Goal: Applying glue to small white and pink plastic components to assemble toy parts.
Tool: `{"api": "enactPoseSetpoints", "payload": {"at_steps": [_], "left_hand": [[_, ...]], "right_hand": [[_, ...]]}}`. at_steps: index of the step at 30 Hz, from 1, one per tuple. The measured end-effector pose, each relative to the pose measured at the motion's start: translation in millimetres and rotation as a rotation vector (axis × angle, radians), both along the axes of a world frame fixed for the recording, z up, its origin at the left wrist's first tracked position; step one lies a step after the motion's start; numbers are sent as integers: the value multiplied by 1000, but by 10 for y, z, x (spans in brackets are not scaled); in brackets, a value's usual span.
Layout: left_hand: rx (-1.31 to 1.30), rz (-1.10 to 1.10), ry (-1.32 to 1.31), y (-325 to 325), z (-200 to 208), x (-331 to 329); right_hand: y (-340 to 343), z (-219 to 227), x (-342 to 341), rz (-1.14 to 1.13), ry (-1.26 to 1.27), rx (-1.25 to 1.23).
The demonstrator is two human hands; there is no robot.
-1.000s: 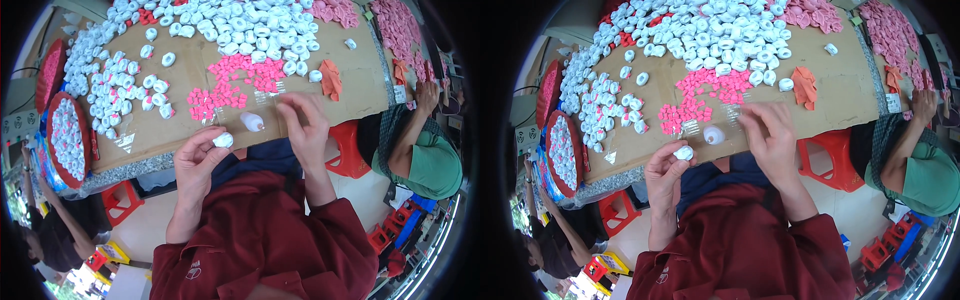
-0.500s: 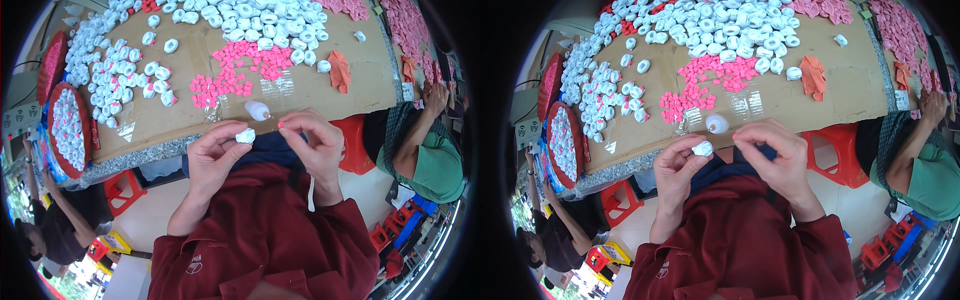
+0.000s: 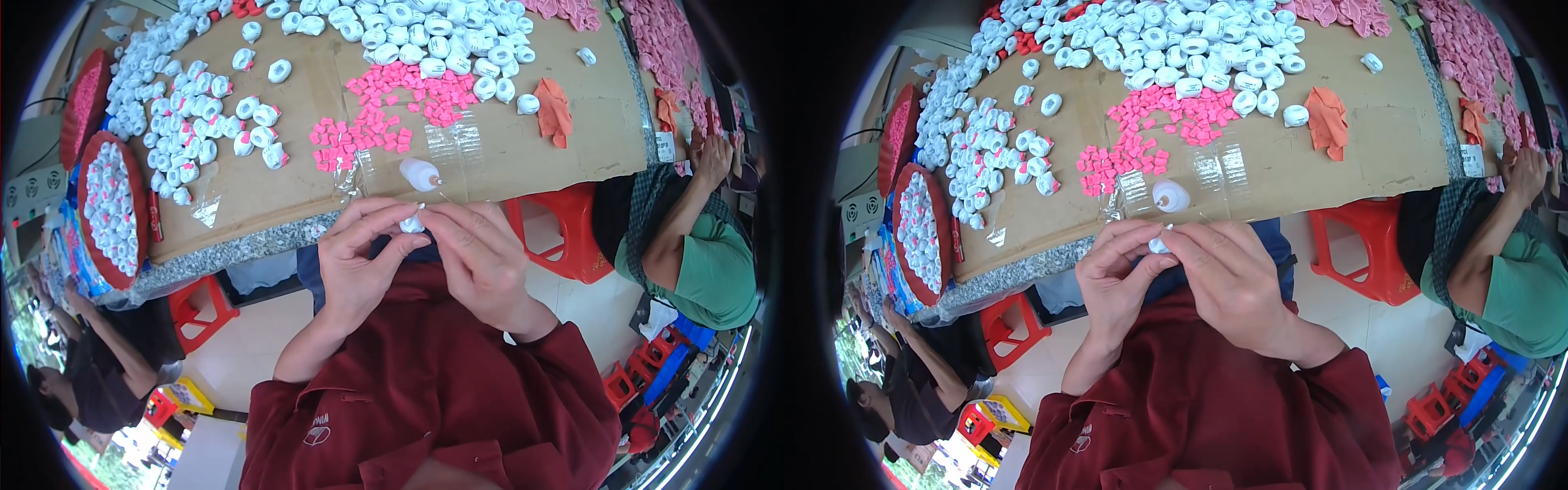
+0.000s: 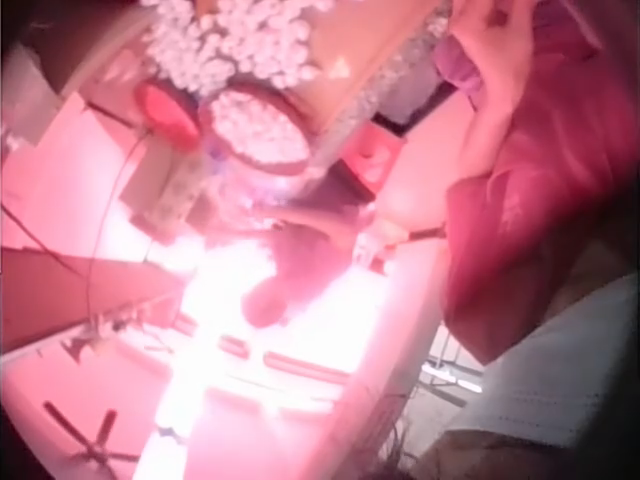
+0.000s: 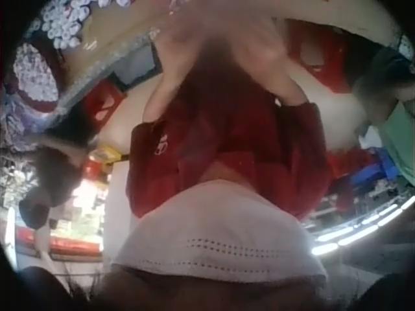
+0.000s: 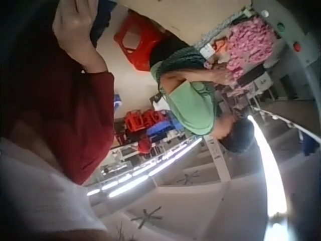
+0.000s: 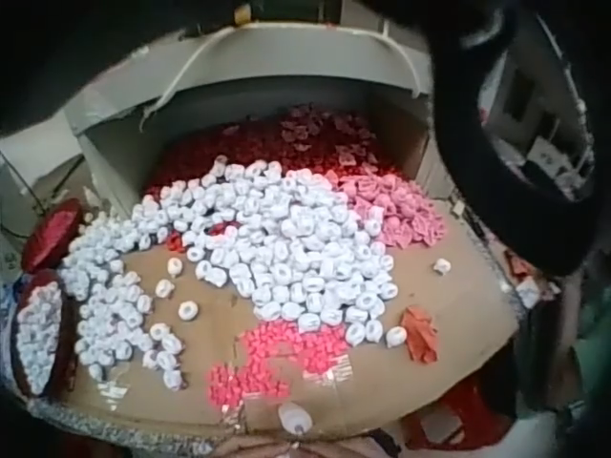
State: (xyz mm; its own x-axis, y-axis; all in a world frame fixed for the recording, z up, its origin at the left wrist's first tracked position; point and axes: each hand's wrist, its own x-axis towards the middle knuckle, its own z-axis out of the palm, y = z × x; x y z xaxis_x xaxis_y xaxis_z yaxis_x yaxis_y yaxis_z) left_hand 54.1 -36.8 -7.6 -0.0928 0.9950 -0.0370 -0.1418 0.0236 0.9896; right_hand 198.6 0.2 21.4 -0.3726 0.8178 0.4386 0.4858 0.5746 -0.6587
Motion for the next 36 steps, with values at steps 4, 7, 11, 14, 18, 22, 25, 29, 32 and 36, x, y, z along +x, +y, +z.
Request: {"api": "enactPoseSetpoints", "payload": {"at_steps": [4,7,11,14,18,22,25,29,32,36], "left_hand": [[22,-71,122,23,46,-67],[36,-99,131,60,86,-82],[9,-133,143,63,99,-108],[43,-130,179,51,91,-127],[67,-138,183,26,97,-220],[19,-151,188,32,112,-354],[108,40,542,55,161,-476],[61,302,832,172,32,-765],[254,358,1221,371,72,-856],[266,181,1502,640,97,-977]], "right_hand": [[74,49,94,-54,132,-432],[121,-9,139,57,197,-494],[88,-26,87,27,197,-458],[23,-45,24,-16,187,-404],[-47,-63,-77,-52,247,-389],[-70,-153,-166,-24,268,-290],[-45,-203,-161,-8,291,-251],[-6,-217,-42,-87,278,-271],[37,-242,39,-147,241,-239],[139,-107,-63,-151,94,-312]]}}
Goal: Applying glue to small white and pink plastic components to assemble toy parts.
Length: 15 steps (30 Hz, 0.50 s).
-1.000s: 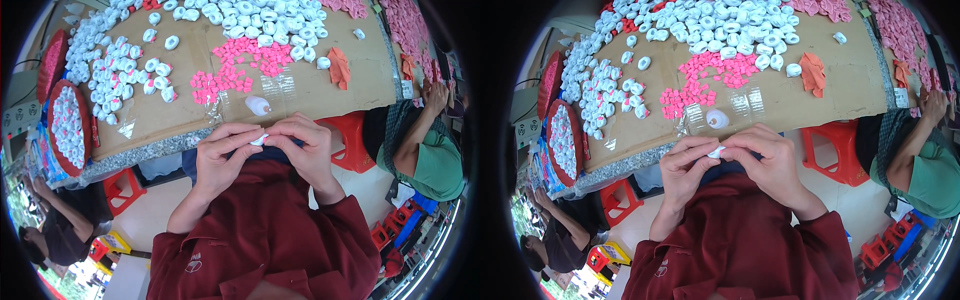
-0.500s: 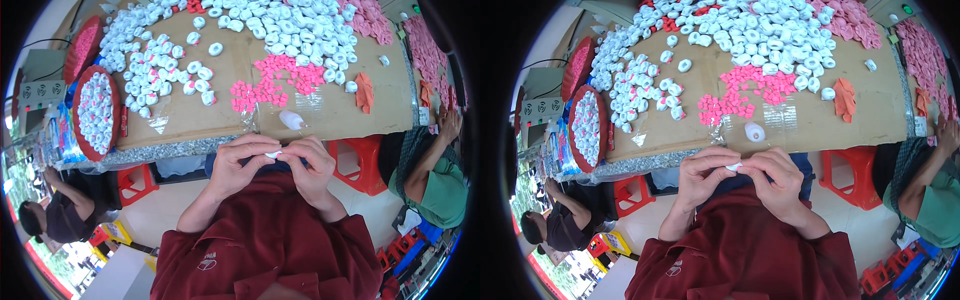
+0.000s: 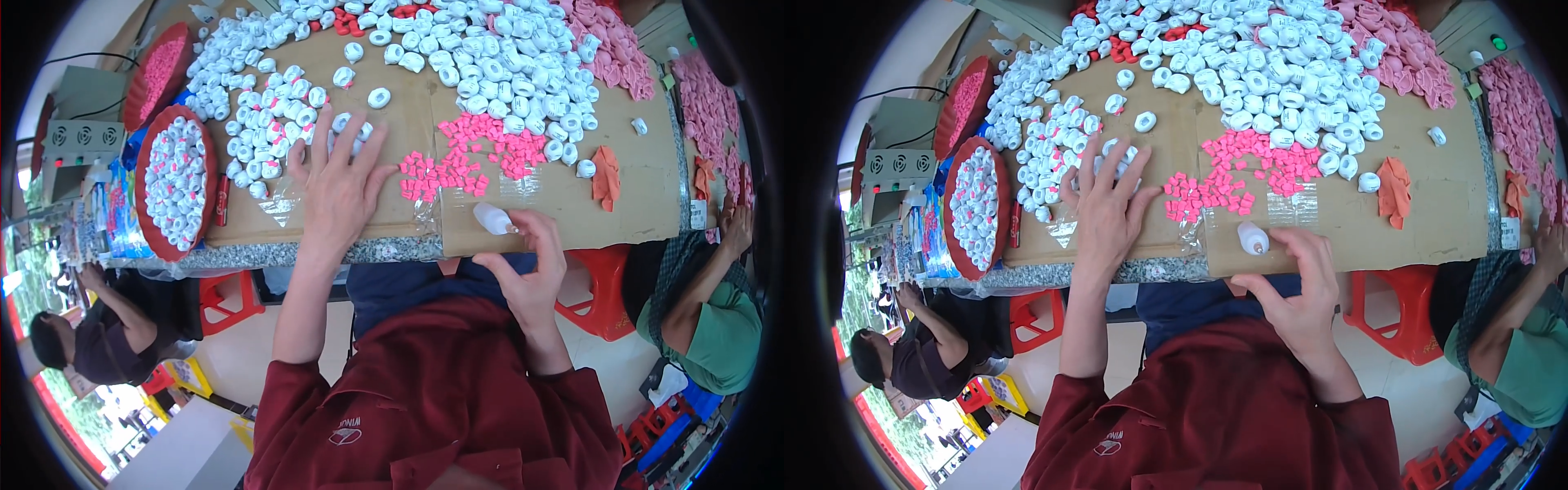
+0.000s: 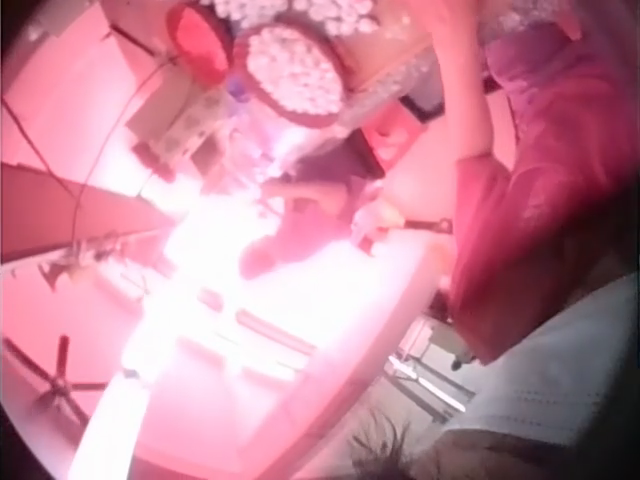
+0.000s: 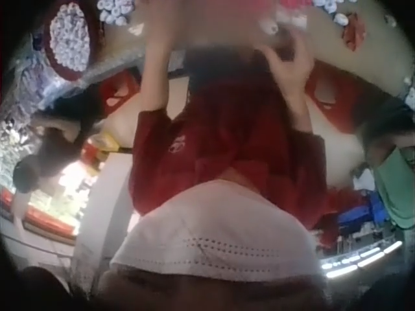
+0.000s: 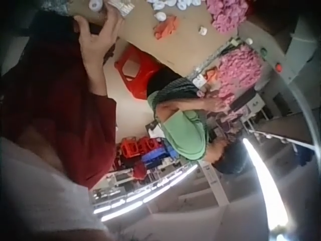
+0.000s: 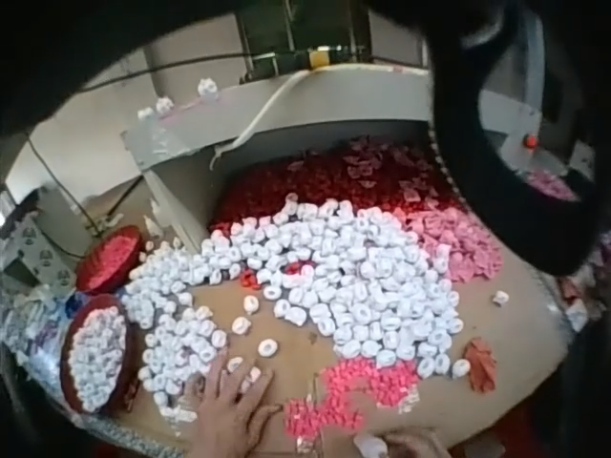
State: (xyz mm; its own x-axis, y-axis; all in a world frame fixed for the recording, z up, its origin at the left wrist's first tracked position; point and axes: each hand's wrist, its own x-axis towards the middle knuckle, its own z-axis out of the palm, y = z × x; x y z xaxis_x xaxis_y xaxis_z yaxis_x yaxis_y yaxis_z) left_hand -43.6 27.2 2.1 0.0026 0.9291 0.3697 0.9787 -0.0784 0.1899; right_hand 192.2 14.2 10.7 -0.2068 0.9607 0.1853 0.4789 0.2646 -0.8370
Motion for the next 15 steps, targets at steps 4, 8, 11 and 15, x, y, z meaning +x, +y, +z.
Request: {"api": "enactPoseSetpoints", "payload": {"at_steps": [4,8,11,15], "left_hand": [[-26,43,147,128,-90,-195],[29,118,172,317,-35,-199],[101,34,150,458,-24,-147],[107,-99,-4,489,-42,-129]], "right_hand": [[61,-58,-62,12,-1,37],[111,-120,-61,39,-35,81],[118,-140,-47,72,-52,126],[120,-154,-23,68,72,107]]}}
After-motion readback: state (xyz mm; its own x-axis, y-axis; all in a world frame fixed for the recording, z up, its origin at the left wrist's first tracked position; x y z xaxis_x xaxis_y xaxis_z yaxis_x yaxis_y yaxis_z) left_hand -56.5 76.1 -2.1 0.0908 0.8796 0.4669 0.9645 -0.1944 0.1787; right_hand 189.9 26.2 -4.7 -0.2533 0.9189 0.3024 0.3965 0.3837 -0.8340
